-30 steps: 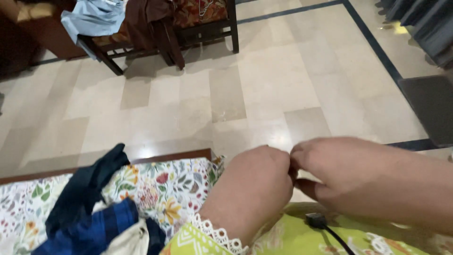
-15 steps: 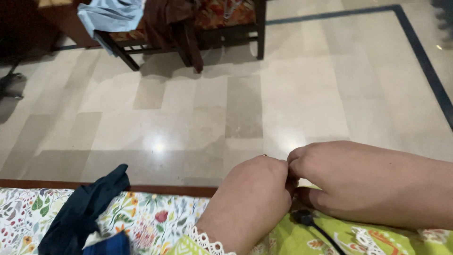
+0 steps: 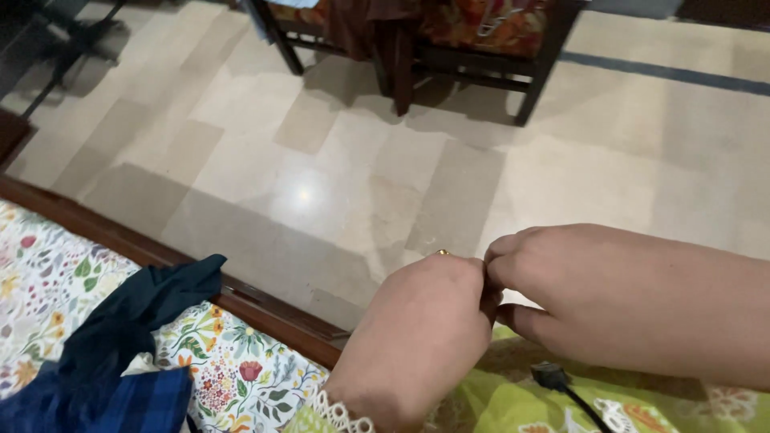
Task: The person retrieves sunglasses, a charger, and a packaged cable from a cabinet drawer and a desk, placing each item into a backpack.
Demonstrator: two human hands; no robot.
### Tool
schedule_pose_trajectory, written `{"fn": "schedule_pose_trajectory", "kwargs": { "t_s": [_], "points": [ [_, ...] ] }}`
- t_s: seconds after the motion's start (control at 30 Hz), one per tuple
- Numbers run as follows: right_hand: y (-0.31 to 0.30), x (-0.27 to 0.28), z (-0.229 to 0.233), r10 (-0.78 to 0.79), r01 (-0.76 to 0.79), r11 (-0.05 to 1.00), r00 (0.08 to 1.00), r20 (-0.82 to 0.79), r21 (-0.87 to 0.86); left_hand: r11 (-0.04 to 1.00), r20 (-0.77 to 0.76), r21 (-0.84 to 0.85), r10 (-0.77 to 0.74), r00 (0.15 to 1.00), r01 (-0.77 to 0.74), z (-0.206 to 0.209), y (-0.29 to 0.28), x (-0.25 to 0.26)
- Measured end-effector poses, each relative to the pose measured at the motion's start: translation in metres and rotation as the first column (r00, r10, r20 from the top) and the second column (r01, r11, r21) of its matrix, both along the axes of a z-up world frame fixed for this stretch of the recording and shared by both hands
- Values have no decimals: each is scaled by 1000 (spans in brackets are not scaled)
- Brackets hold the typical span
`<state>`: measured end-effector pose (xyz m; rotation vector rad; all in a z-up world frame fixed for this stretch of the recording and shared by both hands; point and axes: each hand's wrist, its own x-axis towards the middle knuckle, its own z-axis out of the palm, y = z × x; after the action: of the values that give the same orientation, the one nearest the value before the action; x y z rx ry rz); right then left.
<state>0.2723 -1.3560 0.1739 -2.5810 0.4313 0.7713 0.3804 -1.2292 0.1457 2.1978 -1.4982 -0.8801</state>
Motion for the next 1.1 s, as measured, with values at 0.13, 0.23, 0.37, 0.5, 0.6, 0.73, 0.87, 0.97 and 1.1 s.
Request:
{"fn": "schedule_pose_trajectory", "kwargs": {
  "t_s": [0.13,0.23,0.37,0.5,0.6,0.73,0.87,0.97,1.1],
  "points": [
    [-27,40,-7,2,-1,999,1000,-28,39,997,-42,17,79,996,-78,-3,-22,33],
    [-48,78,-14,47,-46,999,999,-28,11,990,-3,61,128,992,-128,-6,-43,67],
    [-76,135,-16,75,-76,996,997,14,39,983,43,105,146,988,-150,0,-68,122],
    [-95,195,-8,117,-117,993,990,84,-4,979,131,116,153,980,-169,6,-86,183],
    [-109,236,-3,178,-157,978,971,161,-134,973,243,-188,176,954,-132,2,-91,223],
    [-114,283,6,168,-147,977,977,132,-156,952,283,-190,287,915,-240,-4,-102,256],
    [-127,335,13,231,-223,952,973,13,-208,907,286,-353,339,896,-231,-5,-102,279],
    [-145,381,13,286,-298,940,954,-91,-166,915,307,-344,321,896,-210,-3,-113,308],
    [-180,442,4,433,-440,882,898,-80,-171,922,279,-202,376,884,-329,4,-142,361]
  ]
}}
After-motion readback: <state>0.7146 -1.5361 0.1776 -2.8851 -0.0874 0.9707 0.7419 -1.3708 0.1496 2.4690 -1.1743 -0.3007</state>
